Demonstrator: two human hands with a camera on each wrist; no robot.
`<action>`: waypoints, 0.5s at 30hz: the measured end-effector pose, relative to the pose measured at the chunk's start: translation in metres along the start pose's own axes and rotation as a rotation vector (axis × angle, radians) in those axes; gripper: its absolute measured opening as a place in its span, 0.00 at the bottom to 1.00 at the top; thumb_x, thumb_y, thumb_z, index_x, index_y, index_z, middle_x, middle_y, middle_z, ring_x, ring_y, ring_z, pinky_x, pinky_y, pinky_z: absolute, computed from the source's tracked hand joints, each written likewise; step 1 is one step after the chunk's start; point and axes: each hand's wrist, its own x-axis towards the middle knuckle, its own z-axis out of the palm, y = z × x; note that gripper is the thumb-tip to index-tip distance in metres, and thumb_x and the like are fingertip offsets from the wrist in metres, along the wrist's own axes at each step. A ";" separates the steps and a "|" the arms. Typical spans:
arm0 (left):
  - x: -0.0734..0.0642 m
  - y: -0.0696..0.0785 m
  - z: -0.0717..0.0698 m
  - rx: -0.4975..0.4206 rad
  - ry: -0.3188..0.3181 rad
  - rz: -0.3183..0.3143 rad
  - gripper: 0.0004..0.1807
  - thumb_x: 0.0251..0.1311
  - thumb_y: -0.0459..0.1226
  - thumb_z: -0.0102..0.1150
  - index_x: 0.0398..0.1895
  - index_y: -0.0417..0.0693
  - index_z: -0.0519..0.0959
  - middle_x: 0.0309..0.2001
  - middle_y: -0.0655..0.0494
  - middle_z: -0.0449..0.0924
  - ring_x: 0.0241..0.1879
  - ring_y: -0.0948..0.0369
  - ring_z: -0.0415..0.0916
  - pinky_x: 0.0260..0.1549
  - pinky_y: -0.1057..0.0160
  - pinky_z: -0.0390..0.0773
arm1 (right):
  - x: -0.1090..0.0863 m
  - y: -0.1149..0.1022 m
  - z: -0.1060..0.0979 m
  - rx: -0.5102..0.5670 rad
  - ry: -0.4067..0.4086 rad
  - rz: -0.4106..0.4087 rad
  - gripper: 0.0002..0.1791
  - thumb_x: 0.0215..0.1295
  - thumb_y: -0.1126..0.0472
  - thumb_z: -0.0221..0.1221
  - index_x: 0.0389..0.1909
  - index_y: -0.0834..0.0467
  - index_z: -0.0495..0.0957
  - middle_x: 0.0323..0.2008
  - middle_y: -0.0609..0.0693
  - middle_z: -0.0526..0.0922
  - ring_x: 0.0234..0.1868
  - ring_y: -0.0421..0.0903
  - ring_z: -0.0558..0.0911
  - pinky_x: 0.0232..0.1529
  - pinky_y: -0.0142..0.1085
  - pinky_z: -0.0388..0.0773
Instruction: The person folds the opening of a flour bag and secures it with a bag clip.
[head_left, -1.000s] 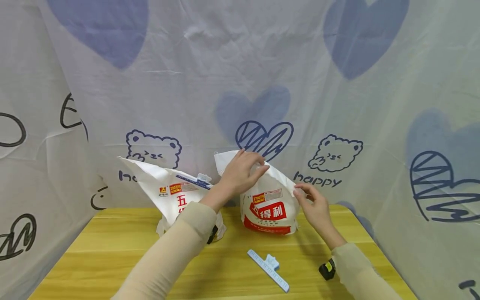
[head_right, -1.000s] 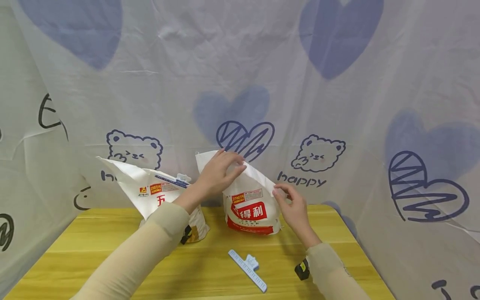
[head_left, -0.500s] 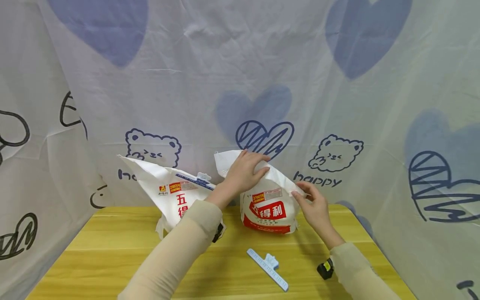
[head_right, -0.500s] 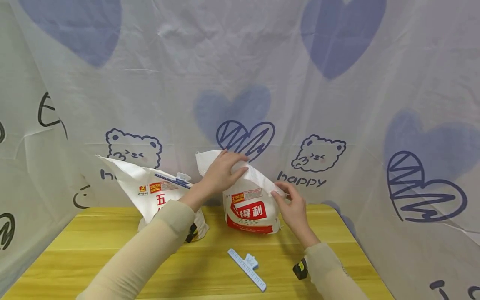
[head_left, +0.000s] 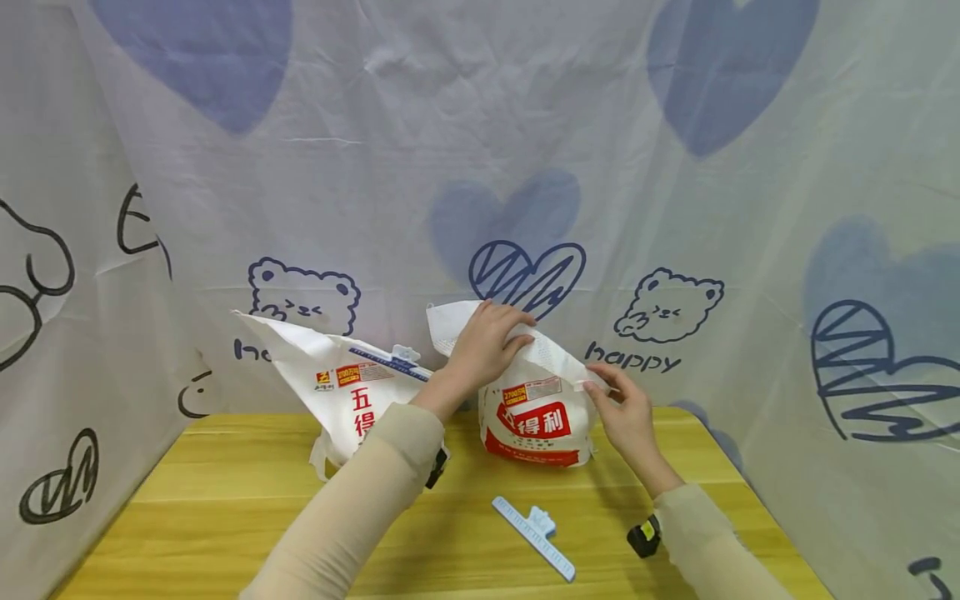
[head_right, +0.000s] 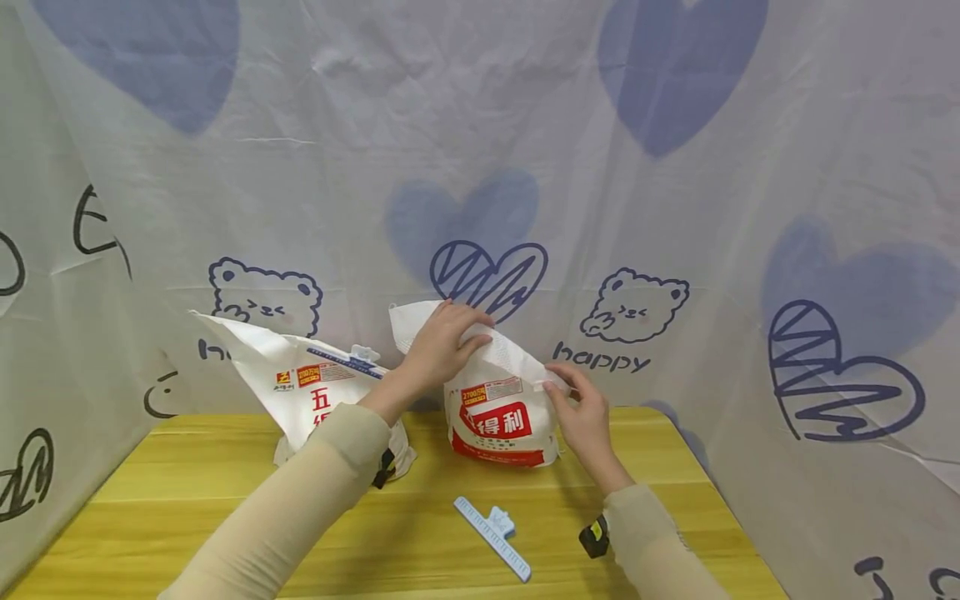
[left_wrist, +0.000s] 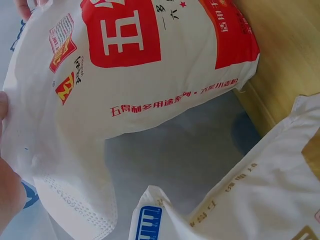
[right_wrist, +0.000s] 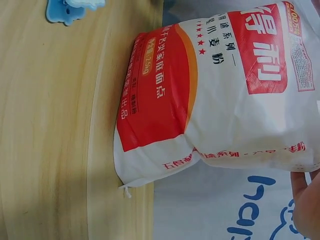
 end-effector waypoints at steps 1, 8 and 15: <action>0.000 0.000 0.001 -0.005 0.005 0.001 0.12 0.73 0.40 0.62 0.55 0.48 0.82 0.55 0.52 0.85 0.64 0.51 0.76 0.78 0.46 0.55 | 0.000 0.000 0.000 0.004 0.004 0.002 0.16 0.75 0.61 0.62 0.61 0.58 0.79 0.60 0.56 0.83 0.58 0.49 0.80 0.58 0.32 0.78; 0.000 -0.002 0.005 -0.026 0.067 0.023 0.08 0.70 0.36 0.64 0.50 0.46 0.83 0.51 0.51 0.86 0.59 0.50 0.78 0.76 0.46 0.60 | 0.001 0.001 0.003 0.001 0.037 0.049 0.13 0.77 0.61 0.59 0.58 0.55 0.81 0.57 0.53 0.85 0.53 0.49 0.82 0.48 0.21 0.77; -0.001 0.000 0.007 -0.020 0.131 0.038 0.06 0.67 0.34 0.67 0.45 0.45 0.83 0.46 0.50 0.86 0.52 0.51 0.81 0.73 0.46 0.66 | 0.003 0.000 0.007 -0.017 0.065 0.049 0.13 0.77 0.61 0.59 0.58 0.56 0.82 0.56 0.54 0.85 0.53 0.49 0.83 0.47 0.21 0.77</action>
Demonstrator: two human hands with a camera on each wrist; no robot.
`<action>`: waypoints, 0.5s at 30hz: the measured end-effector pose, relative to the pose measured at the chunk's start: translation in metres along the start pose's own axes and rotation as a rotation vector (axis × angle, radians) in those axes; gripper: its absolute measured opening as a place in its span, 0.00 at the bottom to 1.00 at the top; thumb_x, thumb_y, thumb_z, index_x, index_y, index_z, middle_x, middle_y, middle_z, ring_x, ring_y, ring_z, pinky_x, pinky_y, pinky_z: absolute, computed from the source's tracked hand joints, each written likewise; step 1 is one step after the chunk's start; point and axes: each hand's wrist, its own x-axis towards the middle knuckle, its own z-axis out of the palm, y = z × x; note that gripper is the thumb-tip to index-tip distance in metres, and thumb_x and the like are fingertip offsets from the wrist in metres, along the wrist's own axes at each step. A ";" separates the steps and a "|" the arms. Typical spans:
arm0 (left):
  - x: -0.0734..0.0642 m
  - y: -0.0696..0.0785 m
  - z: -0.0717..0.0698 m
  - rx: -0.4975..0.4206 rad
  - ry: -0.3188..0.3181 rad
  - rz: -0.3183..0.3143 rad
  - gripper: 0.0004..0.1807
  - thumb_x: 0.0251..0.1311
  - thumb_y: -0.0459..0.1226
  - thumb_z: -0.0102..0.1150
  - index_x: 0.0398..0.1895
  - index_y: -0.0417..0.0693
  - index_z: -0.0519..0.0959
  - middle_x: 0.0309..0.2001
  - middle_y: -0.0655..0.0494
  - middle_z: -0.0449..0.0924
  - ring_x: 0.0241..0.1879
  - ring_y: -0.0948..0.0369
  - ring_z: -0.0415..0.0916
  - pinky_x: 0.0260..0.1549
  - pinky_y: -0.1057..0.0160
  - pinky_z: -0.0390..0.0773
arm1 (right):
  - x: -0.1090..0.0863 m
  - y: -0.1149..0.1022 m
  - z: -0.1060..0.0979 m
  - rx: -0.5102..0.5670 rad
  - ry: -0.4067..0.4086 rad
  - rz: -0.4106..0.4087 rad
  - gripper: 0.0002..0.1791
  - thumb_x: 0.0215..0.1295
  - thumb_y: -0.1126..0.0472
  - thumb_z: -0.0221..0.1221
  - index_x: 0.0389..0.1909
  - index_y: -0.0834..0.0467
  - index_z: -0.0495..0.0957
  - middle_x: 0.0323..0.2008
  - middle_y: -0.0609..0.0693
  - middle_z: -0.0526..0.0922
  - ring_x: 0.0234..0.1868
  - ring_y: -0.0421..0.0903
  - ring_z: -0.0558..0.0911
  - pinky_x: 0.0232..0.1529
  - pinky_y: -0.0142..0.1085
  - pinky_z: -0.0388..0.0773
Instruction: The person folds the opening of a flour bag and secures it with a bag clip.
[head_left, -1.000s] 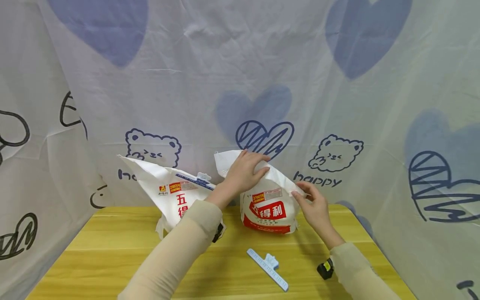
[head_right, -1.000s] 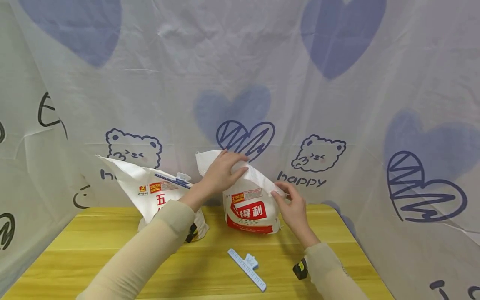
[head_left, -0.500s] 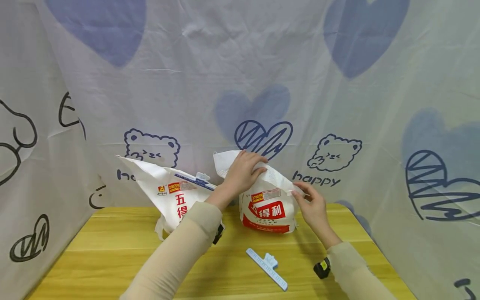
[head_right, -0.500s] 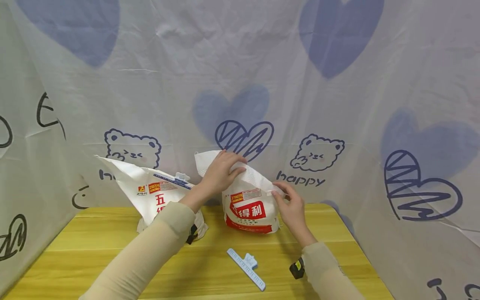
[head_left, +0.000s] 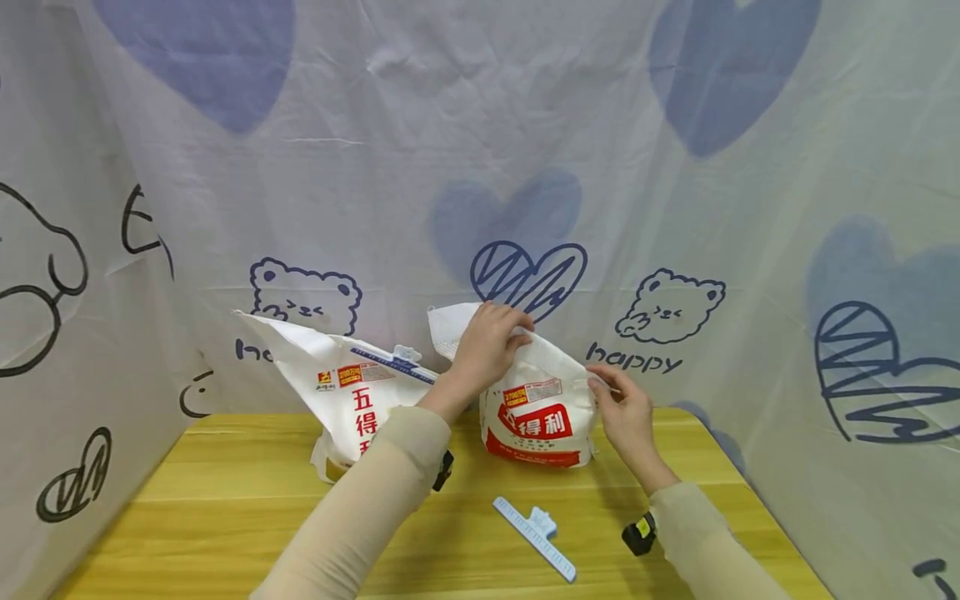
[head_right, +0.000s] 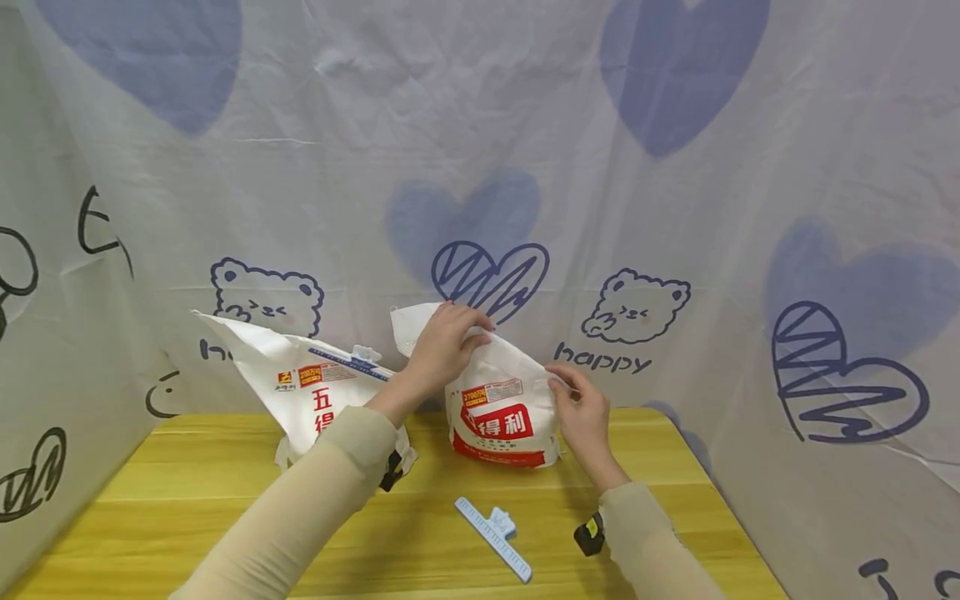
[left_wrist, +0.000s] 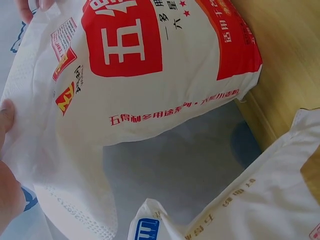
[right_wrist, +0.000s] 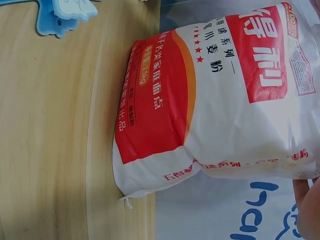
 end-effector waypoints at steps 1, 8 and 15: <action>0.000 0.001 0.000 0.000 0.007 0.000 0.06 0.67 0.34 0.67 0.44 0.45 0.83 0.45 0.50 0.87 0.52 0.51 0.81 0.72 0.47 0.67 | 0.000 0.000 0.000 0.000 0.004 0.003 0.13 0.77 0.61 0.59 0.58 0.56 0.82 0.56 0.54 0.85 0.53 0.49 0.83 0.47 0.20 0.77; -0.001 0.004 -0.001 0.021 0.030 -0.024 0.04 0.67 0.35 0.68 0.43 0.48 0.84 0.44 0.53 0.87 0.49 0.52 0.80 0.65 0.53 0.73 | 0.000 -0.001 0.002 0.015 0.037 -0.018 0.12 0.76 0.65 0.60 0.56 0.58 0.83 0.55 0.55 0.86 0.51 0.49 0.83 0.45 0.19 0.77; -0.004 0.003 -0.002 0.015 0.028 -0.028 0.05 0.68 0.37 0.67 0.43 0.49 0.85 0.44 0.54 0.87 0.50 0.52 0.80 0.60 0.54 0.76 | -0.004 -0.004 0.000 0.036 0.017 0.014 0.13 0.76 0.64 0.60 0.58 0.57 0.82 0.58 0.53 0.85 0.56 0.49 0.83 0.51 0.20 0.77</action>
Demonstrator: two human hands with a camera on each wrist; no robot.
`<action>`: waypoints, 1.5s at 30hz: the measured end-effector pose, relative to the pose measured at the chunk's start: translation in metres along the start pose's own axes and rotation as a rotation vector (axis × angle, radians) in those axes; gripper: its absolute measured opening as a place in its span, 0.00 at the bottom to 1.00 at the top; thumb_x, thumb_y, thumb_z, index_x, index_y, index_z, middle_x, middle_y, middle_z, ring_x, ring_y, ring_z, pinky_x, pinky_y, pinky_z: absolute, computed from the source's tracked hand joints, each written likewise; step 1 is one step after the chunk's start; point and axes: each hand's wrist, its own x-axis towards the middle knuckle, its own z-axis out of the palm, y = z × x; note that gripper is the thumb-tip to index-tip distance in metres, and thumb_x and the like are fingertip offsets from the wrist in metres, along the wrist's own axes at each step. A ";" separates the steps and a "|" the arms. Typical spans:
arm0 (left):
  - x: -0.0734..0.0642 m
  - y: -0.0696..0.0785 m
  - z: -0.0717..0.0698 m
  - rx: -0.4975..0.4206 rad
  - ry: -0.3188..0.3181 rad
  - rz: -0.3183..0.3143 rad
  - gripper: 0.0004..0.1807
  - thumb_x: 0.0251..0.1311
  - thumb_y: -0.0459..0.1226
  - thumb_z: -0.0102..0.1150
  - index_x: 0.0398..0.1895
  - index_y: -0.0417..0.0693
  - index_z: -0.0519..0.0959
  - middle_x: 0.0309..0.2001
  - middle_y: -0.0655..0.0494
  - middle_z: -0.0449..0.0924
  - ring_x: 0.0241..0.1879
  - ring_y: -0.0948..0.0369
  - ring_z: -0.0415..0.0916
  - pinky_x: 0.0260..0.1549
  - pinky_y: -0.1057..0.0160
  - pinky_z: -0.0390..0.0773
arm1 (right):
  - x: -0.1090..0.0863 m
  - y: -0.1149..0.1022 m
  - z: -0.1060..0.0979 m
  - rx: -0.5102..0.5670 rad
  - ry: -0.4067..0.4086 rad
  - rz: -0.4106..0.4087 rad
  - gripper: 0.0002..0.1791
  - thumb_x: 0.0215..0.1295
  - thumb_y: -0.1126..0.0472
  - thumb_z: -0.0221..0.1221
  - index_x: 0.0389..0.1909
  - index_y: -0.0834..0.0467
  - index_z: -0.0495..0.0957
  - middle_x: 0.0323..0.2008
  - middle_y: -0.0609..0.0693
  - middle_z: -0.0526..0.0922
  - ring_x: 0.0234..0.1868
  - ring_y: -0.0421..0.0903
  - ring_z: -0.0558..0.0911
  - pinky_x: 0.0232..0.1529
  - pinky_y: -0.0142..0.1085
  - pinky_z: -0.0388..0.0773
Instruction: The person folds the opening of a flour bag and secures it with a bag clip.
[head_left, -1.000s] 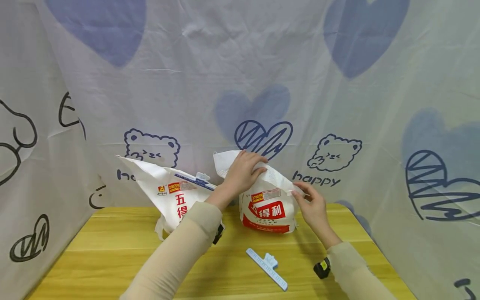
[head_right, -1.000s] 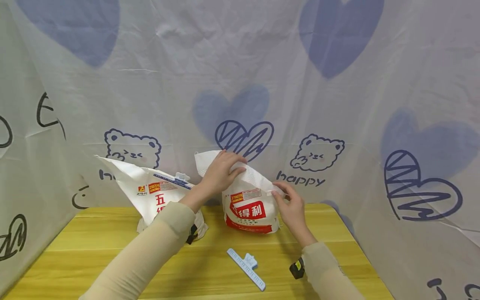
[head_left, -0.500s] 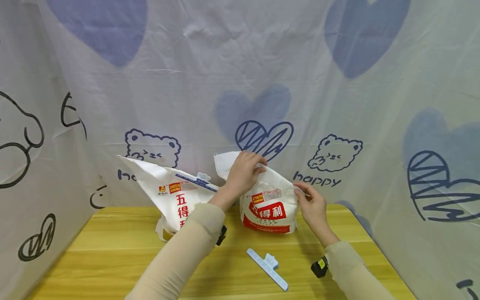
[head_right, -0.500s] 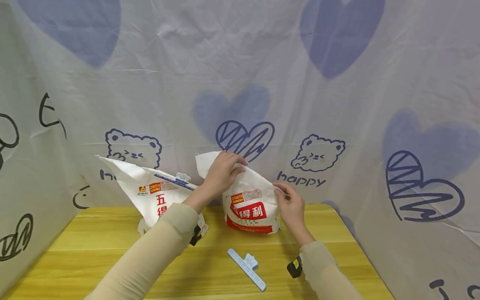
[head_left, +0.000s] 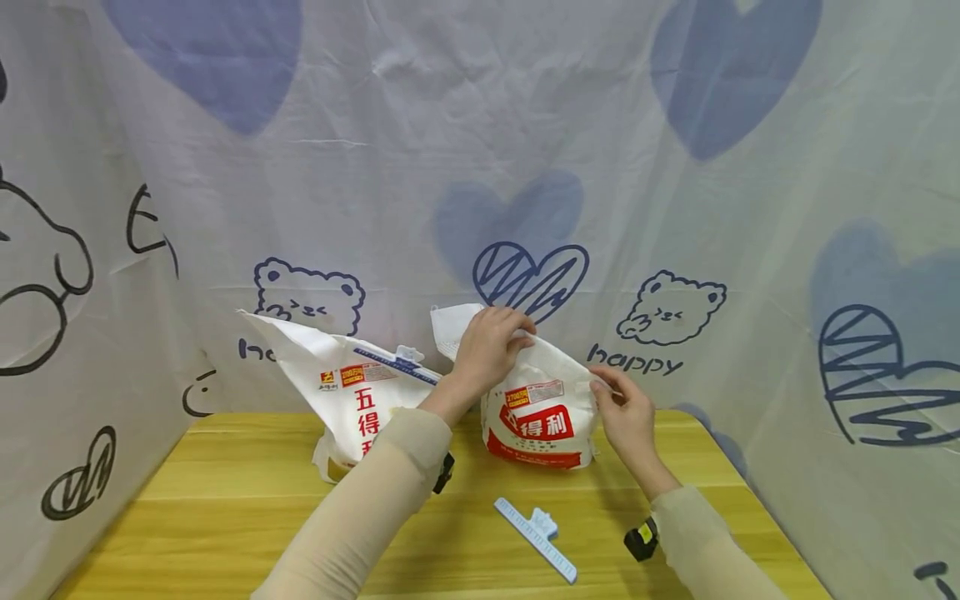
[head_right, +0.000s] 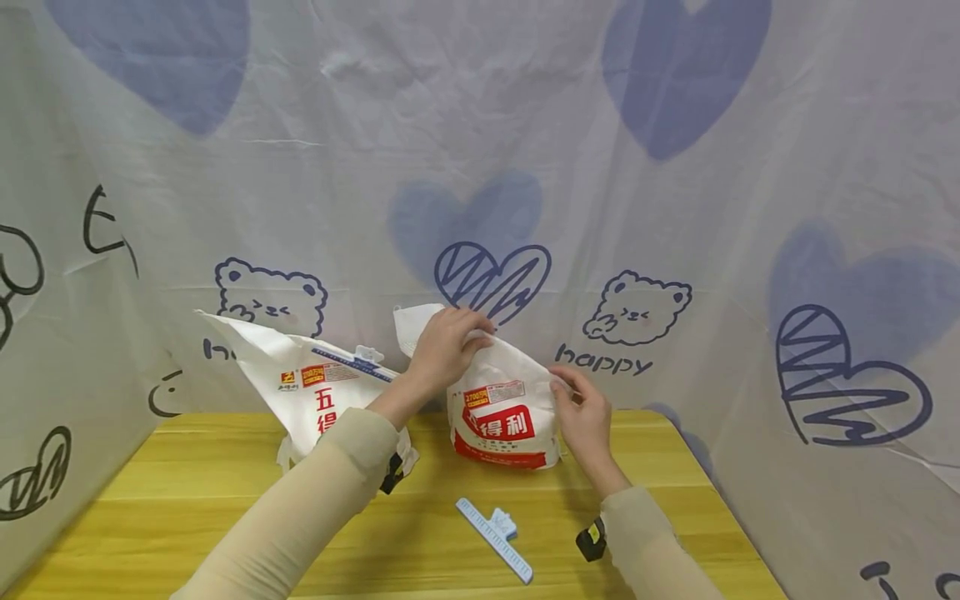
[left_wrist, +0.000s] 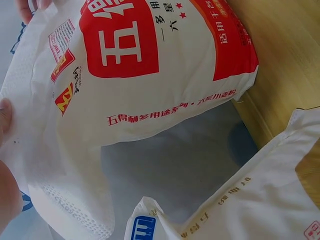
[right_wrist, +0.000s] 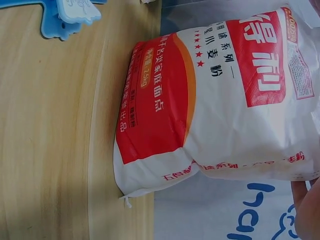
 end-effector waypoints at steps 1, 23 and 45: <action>0.000 0.000 0.000 0.000 0.000 0.001 0.05 0.68 0.37 0.67 0.44 0.49 0.85 0.44 0.54 0.87 0.50 0.53 0.80 0.60 0.54 0.76 | 0.000 -0.001 -0.001 0.001 -0.004 0.008 0.14 0.77 0.63 0.60 0.59 0.56 0.82 0.58 0.53 0.85 0.57 0.50 0.83 0.52 0.21 0.78; -0.008 0.000 0.001 -0.022 0.021 0.015 0.05 0.67 0.38 0.68 0.44 0.52 0.85 0.45 0.58 0.87 0.50 0.55 0.80 0.61 0.52 0.75 | -0.020 -0.012 -0.022 -0.039 -0.049 -0.033 0.20 0.77 0.55 0.61 0.66 0.53 0.79 0.65 0.50 0.81 0.66 0.51 0.78 0.64 0.44 0.79; -0.012 -0.004 0.004 -0.031 0.066 0.067 0.04 0.66 0.37 0.69 0.42 0.52 0.84 0.45 0.56 0.88 0.47 0.54 0.80 0.58 0.52 0.76 | -0.067 0.004 -0.014 0.020 -0.275 -0.206 0.23 0.67 0.73 0.65 0.62 0.60 0.80 0.60 0.57 0.84 0.56 0.59 0.84 0.53 0.38 0.86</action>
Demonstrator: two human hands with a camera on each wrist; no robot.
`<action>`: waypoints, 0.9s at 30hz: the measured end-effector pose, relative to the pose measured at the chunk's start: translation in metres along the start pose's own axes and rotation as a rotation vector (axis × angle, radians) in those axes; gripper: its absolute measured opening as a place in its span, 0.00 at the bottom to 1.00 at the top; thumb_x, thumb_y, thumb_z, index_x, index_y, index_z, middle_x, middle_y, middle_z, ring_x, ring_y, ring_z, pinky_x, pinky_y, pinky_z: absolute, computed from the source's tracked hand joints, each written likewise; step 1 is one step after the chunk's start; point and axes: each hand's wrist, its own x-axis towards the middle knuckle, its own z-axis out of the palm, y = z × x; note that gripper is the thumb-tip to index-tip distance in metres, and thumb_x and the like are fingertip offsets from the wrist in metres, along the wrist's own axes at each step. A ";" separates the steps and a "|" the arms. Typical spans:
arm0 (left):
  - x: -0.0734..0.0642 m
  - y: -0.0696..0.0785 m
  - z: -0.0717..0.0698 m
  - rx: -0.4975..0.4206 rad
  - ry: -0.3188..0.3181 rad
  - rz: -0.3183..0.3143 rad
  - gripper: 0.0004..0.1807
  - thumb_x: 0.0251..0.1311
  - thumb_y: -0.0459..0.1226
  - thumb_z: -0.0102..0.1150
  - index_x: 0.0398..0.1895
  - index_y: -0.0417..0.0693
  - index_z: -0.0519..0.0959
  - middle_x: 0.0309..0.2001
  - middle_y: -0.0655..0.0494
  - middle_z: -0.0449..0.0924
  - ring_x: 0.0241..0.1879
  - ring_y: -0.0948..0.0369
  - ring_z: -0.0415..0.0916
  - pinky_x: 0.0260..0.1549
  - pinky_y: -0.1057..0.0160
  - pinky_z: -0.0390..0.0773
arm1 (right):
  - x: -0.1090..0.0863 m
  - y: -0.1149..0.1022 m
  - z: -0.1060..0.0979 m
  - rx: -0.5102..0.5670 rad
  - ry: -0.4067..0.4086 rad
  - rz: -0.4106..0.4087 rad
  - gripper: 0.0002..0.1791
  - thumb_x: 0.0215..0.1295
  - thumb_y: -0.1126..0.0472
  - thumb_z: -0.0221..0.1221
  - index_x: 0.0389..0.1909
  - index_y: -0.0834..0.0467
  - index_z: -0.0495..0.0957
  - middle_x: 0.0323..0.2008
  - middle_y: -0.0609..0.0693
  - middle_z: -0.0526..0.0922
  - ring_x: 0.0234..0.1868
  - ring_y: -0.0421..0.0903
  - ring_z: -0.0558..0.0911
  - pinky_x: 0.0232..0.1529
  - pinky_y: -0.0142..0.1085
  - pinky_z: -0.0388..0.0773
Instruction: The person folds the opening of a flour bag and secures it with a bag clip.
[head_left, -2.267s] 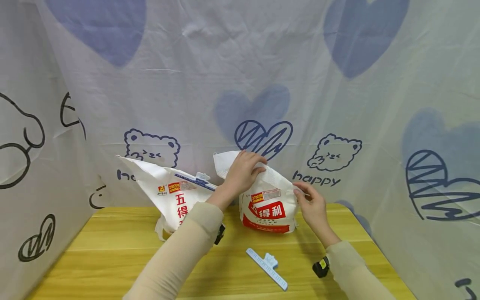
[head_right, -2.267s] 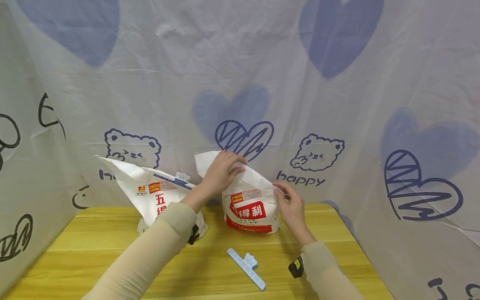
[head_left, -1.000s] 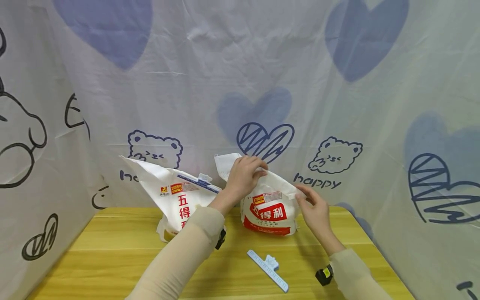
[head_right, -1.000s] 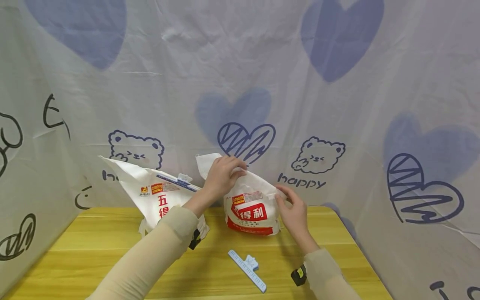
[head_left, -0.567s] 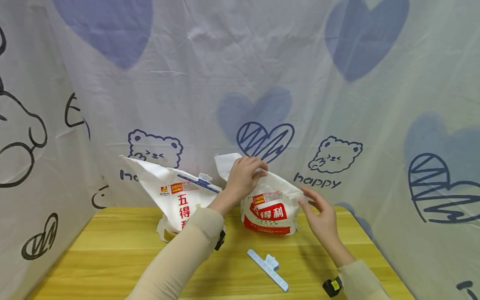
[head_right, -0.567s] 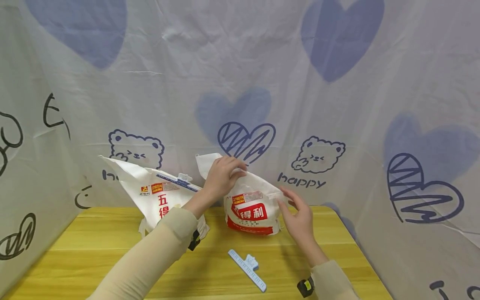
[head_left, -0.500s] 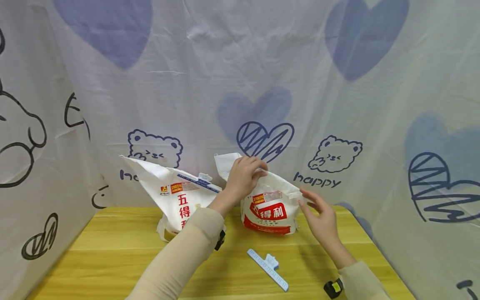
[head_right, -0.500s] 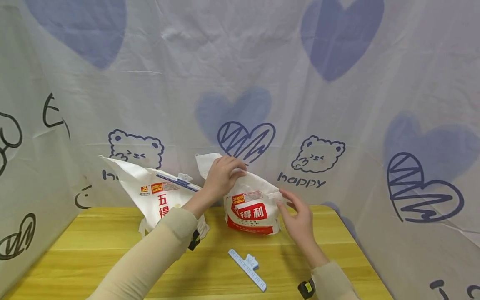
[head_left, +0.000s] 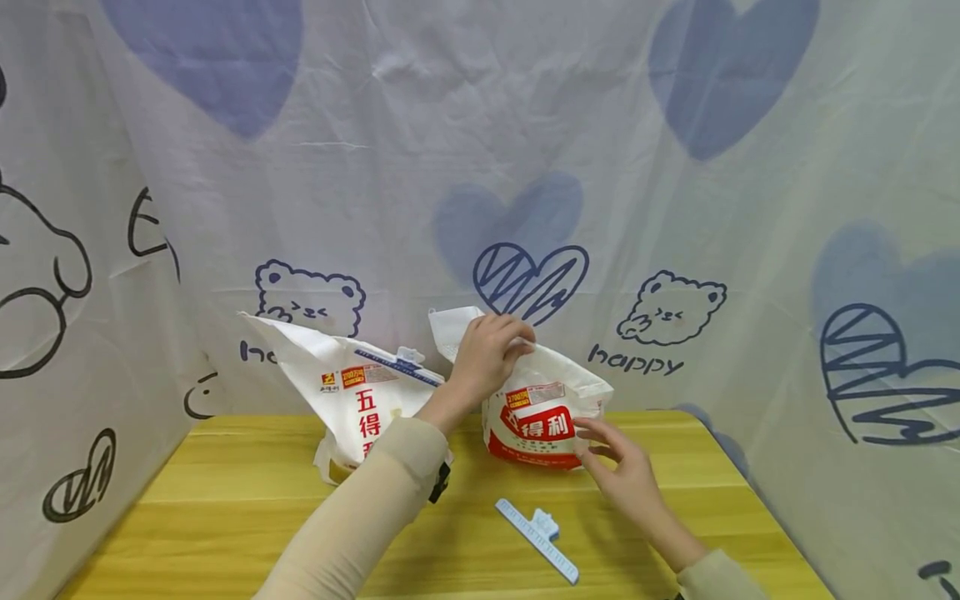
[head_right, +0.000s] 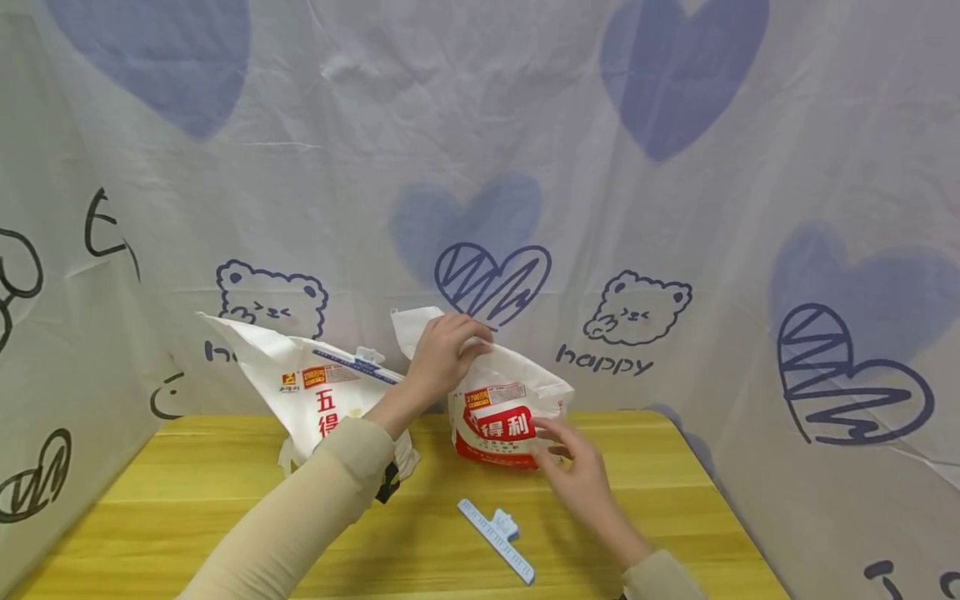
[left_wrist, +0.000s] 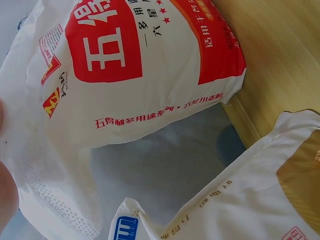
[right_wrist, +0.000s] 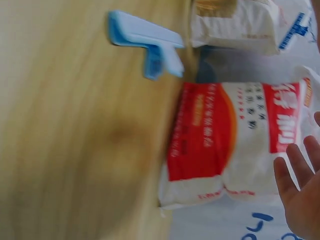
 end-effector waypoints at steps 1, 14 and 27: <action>0.000 0.000 0.000 0.001 0.002 0.002 0.04 0.66 0.37 0.69 0.42 0.51 0.84 0.45 0.56 0.88 0.47 0.54 0.80 0.58 0.52 0.77 | -0.002 0.002 0.002 -0.002 -0.020 -0.003 0.23 0.67 0.73 0.66 0.62 0.60 0.80 0.59 0.57 0.84 0.56 0.58 0.85 0.52 0.38 0.86; 0.001 -0.001 0.000 -0.001 0.008 0.004 0.04 0.66 0.38 0.69 0.41 0.52 0.85 0.44 0.57 0.87 0.47 0.55 0.80 0.57 0.52 0.77 | -0.031 0.015 0.028 -0.057 -0.349 0.114 0.22 0.65 0.73 0.65 0.60 0.62 0.80 0.57 0.58 0.84 0.53 0.62 0.84 0.50 0.42 0.86; -0.001 -0.001 0.002 -0.013 -0.017 -0.029 0.04 0.67 0.37 0.68 0.42 0.53 0.84 0.45 0.58 0.87 0.48 0.56 0.79 0.60 0.52 0.75 | -0.044 0.025 0.036 -0.202 -0.493 0.197 0.17 0.63 0.64 0.69 0.53 0.61 0.84 0.43 0.49 0.87 0.40 0.44 0.83 0.42 0.34 0.83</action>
